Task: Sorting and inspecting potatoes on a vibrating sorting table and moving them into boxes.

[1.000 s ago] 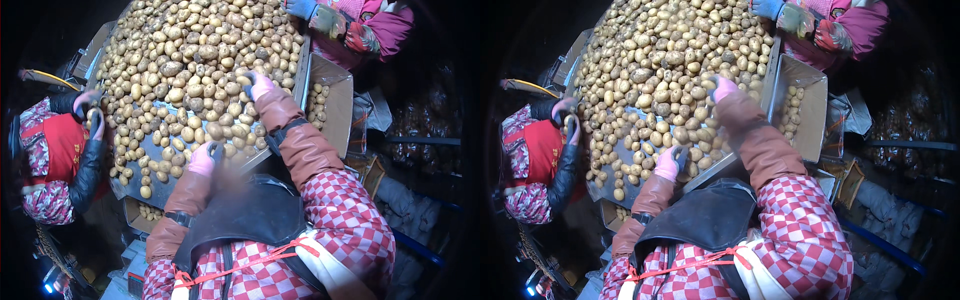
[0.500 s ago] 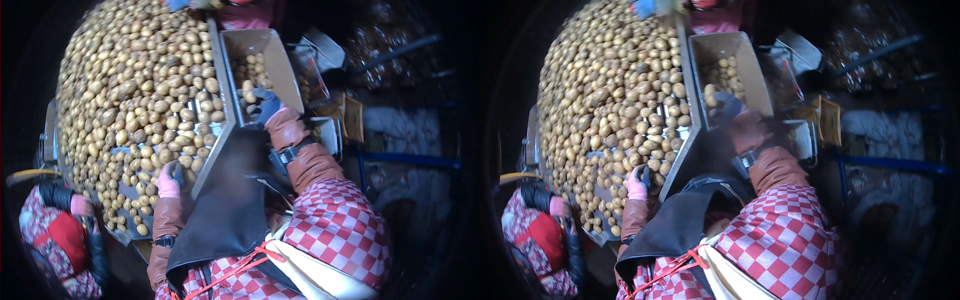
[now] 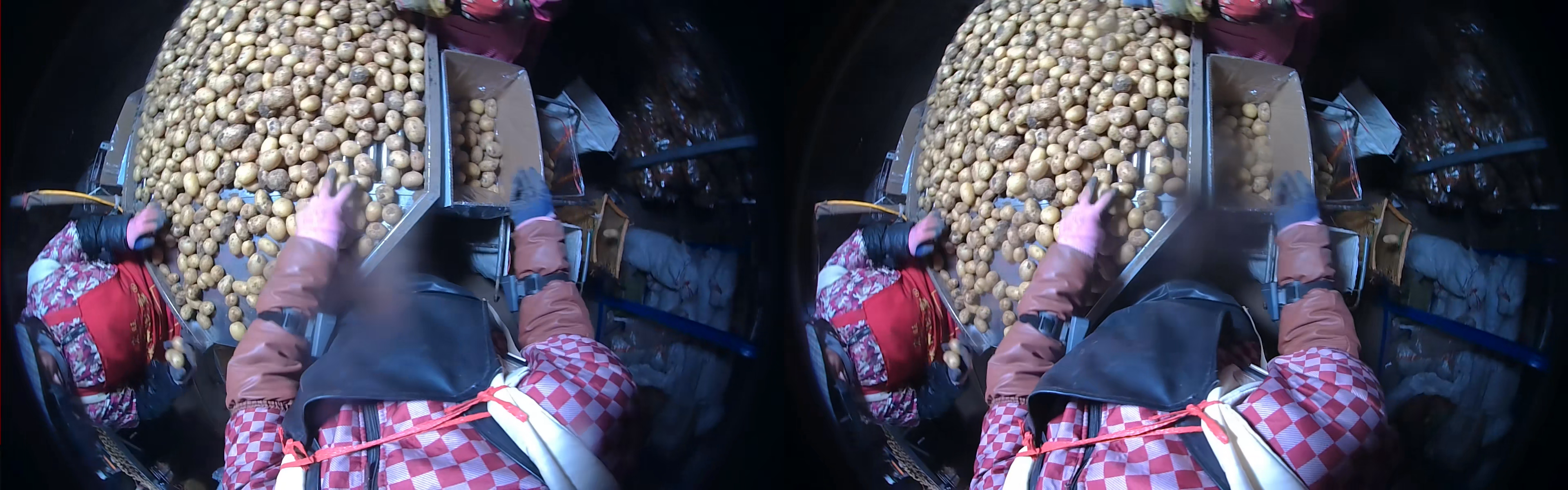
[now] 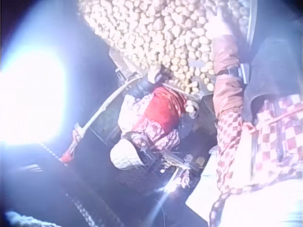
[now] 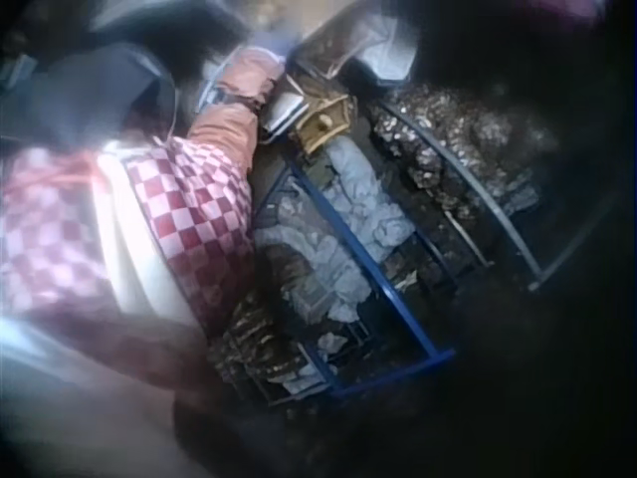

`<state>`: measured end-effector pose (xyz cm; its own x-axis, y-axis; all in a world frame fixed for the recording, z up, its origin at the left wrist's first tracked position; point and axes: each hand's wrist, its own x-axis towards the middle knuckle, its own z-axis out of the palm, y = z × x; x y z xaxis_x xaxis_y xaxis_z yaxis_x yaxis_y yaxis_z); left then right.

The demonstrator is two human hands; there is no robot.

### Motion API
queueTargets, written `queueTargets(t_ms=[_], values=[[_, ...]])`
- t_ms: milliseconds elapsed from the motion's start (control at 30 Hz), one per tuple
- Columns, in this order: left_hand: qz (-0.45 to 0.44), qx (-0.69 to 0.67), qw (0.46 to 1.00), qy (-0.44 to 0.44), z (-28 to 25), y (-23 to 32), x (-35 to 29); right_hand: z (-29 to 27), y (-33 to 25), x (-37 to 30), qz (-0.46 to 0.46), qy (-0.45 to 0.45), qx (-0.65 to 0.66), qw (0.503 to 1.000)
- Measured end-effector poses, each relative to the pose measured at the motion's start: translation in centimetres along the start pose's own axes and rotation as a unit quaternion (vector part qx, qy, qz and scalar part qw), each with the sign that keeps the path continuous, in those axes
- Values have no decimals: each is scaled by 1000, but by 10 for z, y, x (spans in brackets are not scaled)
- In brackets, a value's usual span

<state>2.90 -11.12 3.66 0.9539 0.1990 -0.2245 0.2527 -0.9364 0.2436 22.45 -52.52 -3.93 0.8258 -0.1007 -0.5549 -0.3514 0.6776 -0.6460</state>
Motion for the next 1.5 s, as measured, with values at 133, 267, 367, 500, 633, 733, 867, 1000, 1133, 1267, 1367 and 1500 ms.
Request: queueTargets(t_ms=[133,267,367,500,633,733,867,1000,1133,1267,1367,1500], values=[[7,-70,989,129,6,-75,30,90,41,-46,28,-218,-190,957],[-163,-93,981,50,-32,-94,30,151,72,-70,92,-307,-288,903],[-243,-101,959,101,-26,-112,10,174,97,-61,140,-359,-267,884],[-315,-157,929,114,-21,-128,-26,209,151,-54,-47,-412,-498,762],[-166,-241,919,264,3,-108,-72,277,164,-92,-230,-392,-791,410],[-104,-305,887,332,13,-75,-87,274,208,-65,-273,-391,-828,295],[-105,-323,902,267,46,-66,-98,276,210,-63,-343,-414,-783,312],[-146,-320,906,234,44,-63,-100,272,197,-76,-299,-411,-805,305],[-171,-332,898,233,52,-77,-97,296,201,-132,-406,-469,-691,372],[-160,-314,901,255,50,-79,-90,306,248,-135,-435,-473,-752,143],[-184,-415,847,278,49,-82,-98,307,246,-129,-430,-505,-718,213],[-144,-480,800,329,28,-64,-100,288,203,-179,-231,-535,-677,450]])
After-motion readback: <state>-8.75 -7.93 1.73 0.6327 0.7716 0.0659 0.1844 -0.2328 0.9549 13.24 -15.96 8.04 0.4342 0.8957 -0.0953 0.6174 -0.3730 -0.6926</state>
